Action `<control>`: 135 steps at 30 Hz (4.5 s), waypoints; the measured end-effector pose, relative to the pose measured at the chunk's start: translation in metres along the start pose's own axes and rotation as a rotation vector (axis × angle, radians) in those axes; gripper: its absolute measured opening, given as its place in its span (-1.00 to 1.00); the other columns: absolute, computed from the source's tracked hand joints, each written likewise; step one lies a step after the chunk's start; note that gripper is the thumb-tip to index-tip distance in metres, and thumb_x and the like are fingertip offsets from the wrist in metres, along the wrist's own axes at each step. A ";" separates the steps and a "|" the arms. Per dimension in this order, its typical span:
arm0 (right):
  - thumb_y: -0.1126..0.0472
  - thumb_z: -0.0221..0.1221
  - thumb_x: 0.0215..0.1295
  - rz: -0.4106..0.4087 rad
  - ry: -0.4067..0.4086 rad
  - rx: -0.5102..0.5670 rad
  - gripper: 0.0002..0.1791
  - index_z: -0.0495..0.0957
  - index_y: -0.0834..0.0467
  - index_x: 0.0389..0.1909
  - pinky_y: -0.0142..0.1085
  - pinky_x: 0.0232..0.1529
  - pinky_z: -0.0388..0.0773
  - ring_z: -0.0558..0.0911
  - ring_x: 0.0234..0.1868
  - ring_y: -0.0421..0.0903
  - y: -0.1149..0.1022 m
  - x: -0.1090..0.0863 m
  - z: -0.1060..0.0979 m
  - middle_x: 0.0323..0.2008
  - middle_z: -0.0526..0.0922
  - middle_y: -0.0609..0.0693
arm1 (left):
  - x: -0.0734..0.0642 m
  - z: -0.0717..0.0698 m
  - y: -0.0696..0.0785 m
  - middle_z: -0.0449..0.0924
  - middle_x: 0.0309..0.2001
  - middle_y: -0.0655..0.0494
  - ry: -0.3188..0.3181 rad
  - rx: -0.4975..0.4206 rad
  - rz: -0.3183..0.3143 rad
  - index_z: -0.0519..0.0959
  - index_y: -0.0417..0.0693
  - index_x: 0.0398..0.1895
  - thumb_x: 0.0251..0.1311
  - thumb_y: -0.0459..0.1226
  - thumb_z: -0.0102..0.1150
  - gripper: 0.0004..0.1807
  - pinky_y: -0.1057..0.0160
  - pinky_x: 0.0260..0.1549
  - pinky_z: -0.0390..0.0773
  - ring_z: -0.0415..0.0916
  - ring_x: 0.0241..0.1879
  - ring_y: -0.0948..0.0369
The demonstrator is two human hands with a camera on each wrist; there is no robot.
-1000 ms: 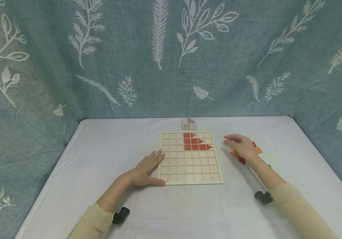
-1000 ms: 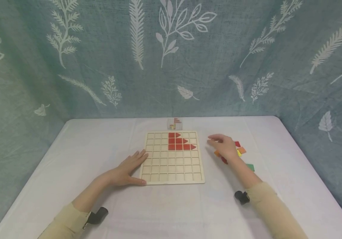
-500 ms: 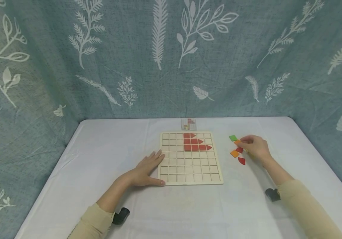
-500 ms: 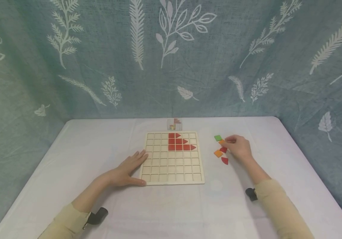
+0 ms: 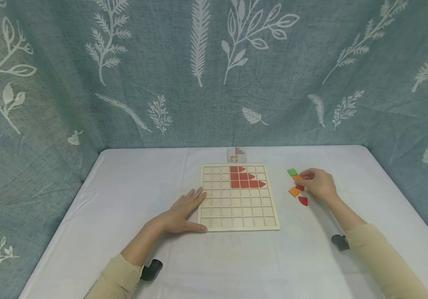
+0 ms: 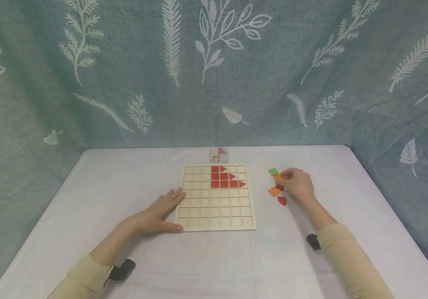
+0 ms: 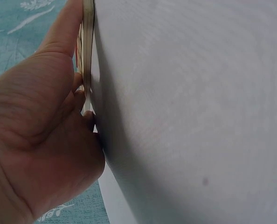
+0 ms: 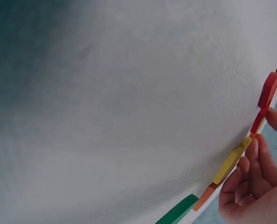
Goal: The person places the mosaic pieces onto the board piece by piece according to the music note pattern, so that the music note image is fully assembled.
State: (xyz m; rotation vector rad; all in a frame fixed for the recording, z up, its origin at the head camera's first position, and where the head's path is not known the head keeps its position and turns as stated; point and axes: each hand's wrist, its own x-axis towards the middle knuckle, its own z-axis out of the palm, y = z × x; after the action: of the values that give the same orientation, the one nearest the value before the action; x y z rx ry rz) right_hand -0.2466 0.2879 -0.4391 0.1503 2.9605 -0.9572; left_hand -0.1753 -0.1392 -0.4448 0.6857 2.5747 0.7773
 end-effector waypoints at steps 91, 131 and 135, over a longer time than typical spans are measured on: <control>0.08 0.10 0.43 0.012 -0.068 0.190 -0.57 0.51 0.28 0.16 0.09 0.15 0.47 0.45 0.17 0.23 0.004 -0.021 -0.018 0.16 0.51 0.31 | 0.007 -0.002 -0.003 -0.23 0.56 -0.09 -0.010 0.011 -0.008 -0.04 -0.16 0.55 0.05 0.14 0.36 0.15 -0.10 0.45 -0.30 -0.37 0.52 -0.06; -0.01 0.32 0.22 -0.045 -0.080 0.271 -0.57 0.60 0.15 0.02 -0.25 -0.23 0.45 0.49 -0.05 0.02 -0.060 -0.009 0.029 0.00 0.62 0.11 | 0.007 -0.003 -0.003 -0.24 0.56 -0.08 -0.009 0.019 0.005 -0.05 -0.17 0.55 0.07 0.13 0.35 0.14 -0.09 0.45 -0.29 -0.38 0.52 -0.06; -0.04 0.34 0.19 -0.095 -0.128 0.287 -0.61 0.64 0.10 -0.05 -0.26 -0.25 0.45 0.51 -0.11 -0.02 -0.072 -0.021 0.041 -0.09 0.65 0.03 | 0.007 -0.002 -0.003 -0.23 0.56 -0.09 -0.006 0.018 0.007 -0.04 -0.18 0.54 0.06 0.13 0.35 0.14 -0.10 0.45 -0.28 -0.37 0.52 -0.06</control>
State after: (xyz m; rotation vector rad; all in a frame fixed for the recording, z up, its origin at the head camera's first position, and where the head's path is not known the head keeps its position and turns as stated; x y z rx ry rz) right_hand -0.2335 0.2039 -0.4292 -0.0456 2.7216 -1.3463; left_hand -0.1827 -0.1385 -0.4462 0.7024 2.5778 0.7541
